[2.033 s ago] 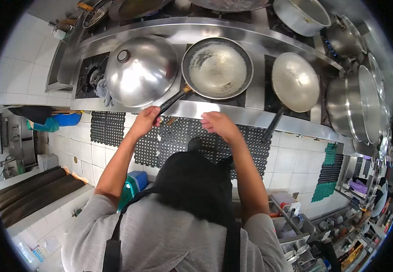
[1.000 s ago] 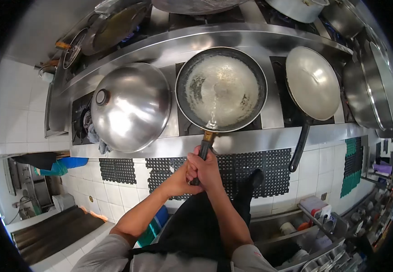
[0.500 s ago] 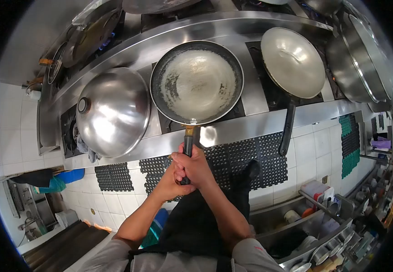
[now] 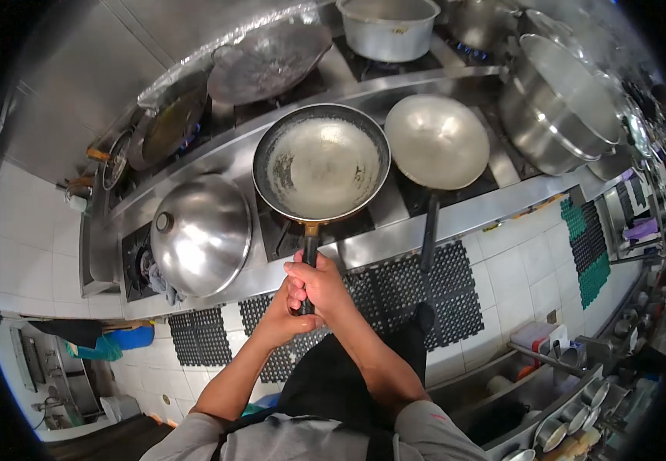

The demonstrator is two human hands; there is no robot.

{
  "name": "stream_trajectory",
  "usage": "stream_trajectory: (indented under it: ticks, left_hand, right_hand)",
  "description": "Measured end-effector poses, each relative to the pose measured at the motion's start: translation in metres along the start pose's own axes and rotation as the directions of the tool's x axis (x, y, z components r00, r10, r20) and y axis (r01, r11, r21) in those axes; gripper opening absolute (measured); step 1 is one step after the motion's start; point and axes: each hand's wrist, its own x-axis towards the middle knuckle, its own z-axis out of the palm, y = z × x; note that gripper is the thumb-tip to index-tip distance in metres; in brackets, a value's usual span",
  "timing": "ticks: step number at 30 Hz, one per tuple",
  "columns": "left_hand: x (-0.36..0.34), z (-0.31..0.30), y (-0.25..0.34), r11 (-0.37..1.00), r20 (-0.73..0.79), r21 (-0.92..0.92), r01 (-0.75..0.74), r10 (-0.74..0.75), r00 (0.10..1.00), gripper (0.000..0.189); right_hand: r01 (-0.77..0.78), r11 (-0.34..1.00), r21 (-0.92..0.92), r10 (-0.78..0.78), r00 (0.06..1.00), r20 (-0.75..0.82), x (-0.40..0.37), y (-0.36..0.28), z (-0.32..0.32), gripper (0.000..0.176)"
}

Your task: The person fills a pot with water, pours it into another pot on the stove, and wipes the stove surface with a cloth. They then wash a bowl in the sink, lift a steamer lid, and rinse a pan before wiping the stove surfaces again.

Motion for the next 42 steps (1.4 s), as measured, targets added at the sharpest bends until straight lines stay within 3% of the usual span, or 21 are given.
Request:
stream_trajectory:
  ticks: [2,7,10,14,18,20,23,26,30,35,42]
  left_hand:
    - [0.003,0.021,0.024,0.996,-0.010,0.061,-0.060,0.061,0.998,0.109]
    - [0.034,0.088,0.070,0.986,0.028,-0.036,-0.163,0.164,0.986,0.123]
    - [0.057,0.140,0.098,0.973,0.045,-0.020,-0.230,0.231,0.972,0.117]
    - [0.096,0.226,0.128,0.944,0.069,-0.190,-0.271,0.288,0.955,0.113]
    - [0.128,0.314,0.168,0.926,0.134,-0.284,-0.251,0.297,0.945,0.087]
    - [0.152,0.371,0.189,0.920,0.133,-0.269,-0.286,0.329,0.935,0.056]
    - [0.177,0.411,0.205,0.949,0.209,-0.194,-0.248,0.287,0.935,0.048]
    - [0.198,0.449,0.212,0.952,0.221,-0.213,-0.218,0.265,0.939,0.047]
    - [0.243,0.477,0.197,0.962,0.380,-0.230,-0.150,0.231,0.896,0.050]
    - [0.270,0.516,0.192,0.976,0.456,-0.210,-0.055,0.147,0.877,0.052]
    - [0.306,0.538,0.166,0.980,0.516,-0.197,0.010,0.095,0.851,0.048]
  right_hand:
    - [0.015,0.999,0.030,-0.016,1.000,0.019,-0.014,-0.025,0.011,0.022]
    - [0.078,0.997,0.008,-0.078,0.996,0.050,-0.049,-0.113,0.028,0.024]
    - [0.113,0.993,-0.025,-0.111,0.991,0.068,-0.070,-0.177,0.025,0.022]
    - [0.186,0.977,-0.106,-0.168,0.972,0.164,-0.104,-0.268,0.012,0.023]
    - [0.199,0.967,-0.159,-0.181,0.976,0.119,-0.145,-0.360,0.003,0.023]
    - [0.216,0.961,-0.172,-0.198,0.973,0.115,-0.168,-0.413,-0.010,0.024]
    - [0.269,0.951,-0.152,-0.257,0.962,0.095,-0.185,-0.459,-0.025,0.025]
    - [0.298,0.949,-0.101,-0.295,0.954,0.052,-0.196,-0.496,-0.045,0.028]
    - [0.342,0.927,-0.152,-0.346,0.938,0.001,-0.210,-0.533,-0.078,0.029]
    - [0.345,0.915,-0.211,-0.376,0.918,-0.127,-0.223,-0.565,-0.116,0.032]
    - [0.363,0.927,-0.095,-0.375,0.894,-0.245,-0.225,-0.582,-0.152,0.026]
